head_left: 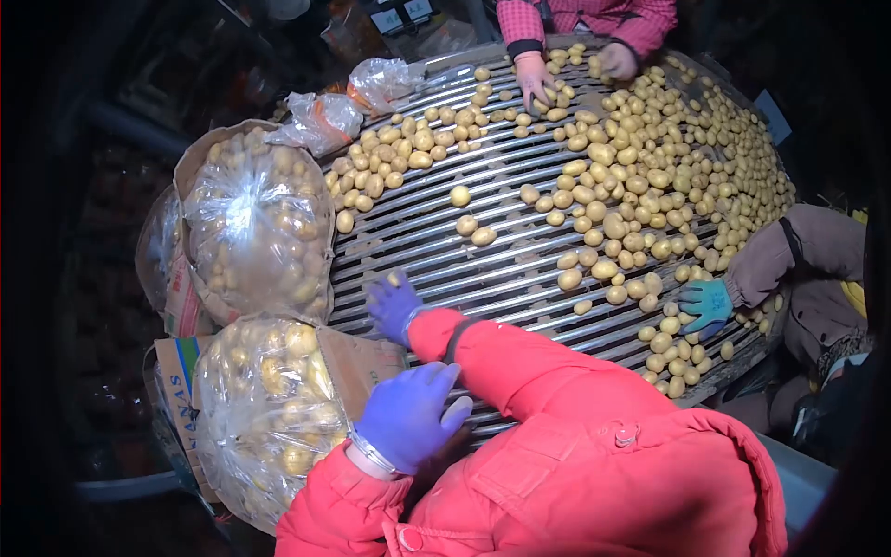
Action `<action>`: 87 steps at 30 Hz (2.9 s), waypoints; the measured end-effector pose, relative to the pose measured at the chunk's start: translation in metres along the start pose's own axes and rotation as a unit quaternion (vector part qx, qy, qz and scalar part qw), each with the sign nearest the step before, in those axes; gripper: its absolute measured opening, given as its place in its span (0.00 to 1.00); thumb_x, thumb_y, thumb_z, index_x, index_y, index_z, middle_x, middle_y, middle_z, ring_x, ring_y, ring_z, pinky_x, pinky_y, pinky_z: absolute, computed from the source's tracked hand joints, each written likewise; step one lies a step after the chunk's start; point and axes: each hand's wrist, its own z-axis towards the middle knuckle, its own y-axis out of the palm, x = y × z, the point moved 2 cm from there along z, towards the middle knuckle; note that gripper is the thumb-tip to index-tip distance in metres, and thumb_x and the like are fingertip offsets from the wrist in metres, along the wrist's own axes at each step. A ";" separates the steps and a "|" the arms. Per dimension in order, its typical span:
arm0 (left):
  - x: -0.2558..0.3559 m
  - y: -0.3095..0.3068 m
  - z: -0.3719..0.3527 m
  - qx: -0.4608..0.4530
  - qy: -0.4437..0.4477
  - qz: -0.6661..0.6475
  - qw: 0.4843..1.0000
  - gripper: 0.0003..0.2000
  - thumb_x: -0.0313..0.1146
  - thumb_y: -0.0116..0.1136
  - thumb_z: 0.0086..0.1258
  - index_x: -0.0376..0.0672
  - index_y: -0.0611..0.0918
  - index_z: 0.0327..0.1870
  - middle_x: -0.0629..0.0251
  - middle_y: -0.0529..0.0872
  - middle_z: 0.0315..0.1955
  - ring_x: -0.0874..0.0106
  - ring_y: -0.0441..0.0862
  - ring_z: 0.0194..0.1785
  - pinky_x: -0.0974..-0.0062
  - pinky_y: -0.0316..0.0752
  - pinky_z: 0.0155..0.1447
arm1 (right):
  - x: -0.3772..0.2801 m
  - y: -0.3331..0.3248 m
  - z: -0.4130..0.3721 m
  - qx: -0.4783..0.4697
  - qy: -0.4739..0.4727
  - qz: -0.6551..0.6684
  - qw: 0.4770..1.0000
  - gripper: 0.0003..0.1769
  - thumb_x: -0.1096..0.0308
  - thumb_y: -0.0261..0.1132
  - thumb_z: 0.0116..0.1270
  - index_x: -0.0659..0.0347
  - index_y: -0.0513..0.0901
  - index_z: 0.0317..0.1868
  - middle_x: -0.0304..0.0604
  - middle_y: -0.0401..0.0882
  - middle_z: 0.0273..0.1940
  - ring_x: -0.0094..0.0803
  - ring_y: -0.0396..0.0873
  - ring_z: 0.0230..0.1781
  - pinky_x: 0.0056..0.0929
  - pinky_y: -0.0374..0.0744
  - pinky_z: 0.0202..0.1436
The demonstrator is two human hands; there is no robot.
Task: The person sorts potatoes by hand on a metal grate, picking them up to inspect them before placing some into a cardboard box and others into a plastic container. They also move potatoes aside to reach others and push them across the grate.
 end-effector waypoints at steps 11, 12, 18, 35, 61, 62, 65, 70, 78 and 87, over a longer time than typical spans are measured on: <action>0.005 -0.002 -0.001 -0.011 0.010 -0.025 1.000 0.25 0.47 0.63 0.71 0.40 0.80 0.63 0.50 0.85 0.56 0.51 0.83 0.57 0.58 0.78 0.60 | 0.172 -0.093 -0.049 0.034 0.198 -0.143 0.969 0.19 0.54 0.57 0.73 0.46 0.84 0.58 0.52 0.73 0.65 0.53 0.58 0.77 0.75 0.50 0.74; 0.006 -0.002 -0.001 -0.005 0.013 -0.021 1.000 0.25 0.47 0.63 0.71 0.40 0.80 0.63 0.50 0.85 0.56 0.51 0.83 0.57 0.59 0.78 0.60 | 0.193 -0.102 -0.062 0.031 0.246 -0.150 0.957 0.18 0.54 0.57 0.73 0.44 0.84 0.59 0.50 0.74 0.66 0.52 0.57 0.78 0.75 0.51 0.73; 0.006 0.003 -0.006 -0.011 0.016 -0.003 1.000 0.25 0.47 0.64 0.71 0.40 0.80 0.63 0.50 0.86 0.56 0.52 0.84 0.58 0.61 0.78 0.62 | 0.266 -0.133 -0.171 0.024 0.339 -0.205 0.918 0.23 0.49 0.53 0.75 0.38 0.78 0.67 0.36 0.61 0.78 0.50 0.49 0.82 0.83 0.48 0.70; 0.007 0.006 -0.008 -0.016 0.021 0.001 1.000 0.26 0.48 0.61 0.73 0.38 0.80 0.64 0.48 0.85 0.58 0.52 0.82 0.62 0.62 0.76 0.66 | 0.291 -0.191 -0.389 0.116 0.581 -0.261 0.762 0.25 0.47 0.50 0.77 0.36 0.73 0.71 0.40 0.65 0.76 0.48 0.59 0.75 0.66 0.63 0.69; -0.001 0.012 -0.009 -0.016 0.005 -0.054 0.998 0.26 0.48 0.63 0.72 0.39 0.80 0.64 0.48 0.86 0.53 0.53 0.84 0.57 0.62 0.79 0.61 | 0.327 -0.215 -0.511 0.152 0.617 -0.321 0.702 0.28 0.42 0.57 0.70 0.39 0.76 0.67 0.38 0.62 0.76 0.47 0.61 0.73 0.68 0.59 0.70; -0.002 0.013 -0.008 -0.015 0.009 -0.057 0.998 0.26 0.48 0.64 0.72 0.40 0.80 0.64 0.48 0.86 0.53 0.53 0.85 0.57 0.62 0.79 0.61 | 0.328 -0.210 -0.509 0.170 0.590 -0.347 0.709 0.27 0.43 0.57 0.69 0.39 0.76 0.66 0.39 0.62 0.75 0.47 0.61 0.73 0.68 0.59 0.70; -0.003 0.016 -0.007 -0.014 0.014 -0.067 0.998 0.26 0.48 0.64 0.71 0.40 0.80 0.64 0.49 0.86 0.54 0.54 0.85 0.56 0.63 0.79 0.60 | 0.319 -0.186 -0.463 0.108 0.529 -0.335 0.772 0.27 0.44 0.56 0.72 0.40 0.75 0.67 0.42 0.64 0.74 0.49 0.60 0.74 0.67 0.57 0.71; -0.004 0.014 -0.008 -0.013 0.002 -0.070 0.997 0.27 0.49 0.65 0.71 0.40 0.81 0.64 0.49 0.86 0.54 0.55 0.85 0.56 0.64 0.80 0.60 | 0.204 -0.176 -0.358 0.012 0.376 -0.202 0.904 0.31 0.43 0.50 0.77 0.42 0.67 0.76 0.44 0.59 0.80 0.51 0.51 0.81 0.69 0.47 0.77; 0.003 0.012 -0.007 -0.019 0.004 -0.095 0.995 0.24 0.39 0.68 0.70 0.38 0.80 0.64 0.52 0.87 0.54 0.63 0.86 0.57 0.69 0.80 0.61 | 0.274 -0.187 -0.397 -0.081 0.471 -0.229 0.848 0.35 0.38 0.49 0.76 0.34 0.61 0.80 0.38 0.50 0.84 0.47 0.44 0.84 0.70 0.42 0.79; 0.009 0.007 -0.007 -0.001 0.005 -0.080 0.997 0.24 0.41 0.69 0.69 0.39 0.82 0.62 0.52 0.88 0.51 0.60 0.87 0.53 0.67 0.81 0.56 | 0.347 -0.213 -0.500 0.031 0.617 -0.255 0.744 0.42 0.32 0.56 0.69 0.35 0.60 0.79 0.38 0.57 0.79 0.46 0.55 0.78 0.70 0.56 0.73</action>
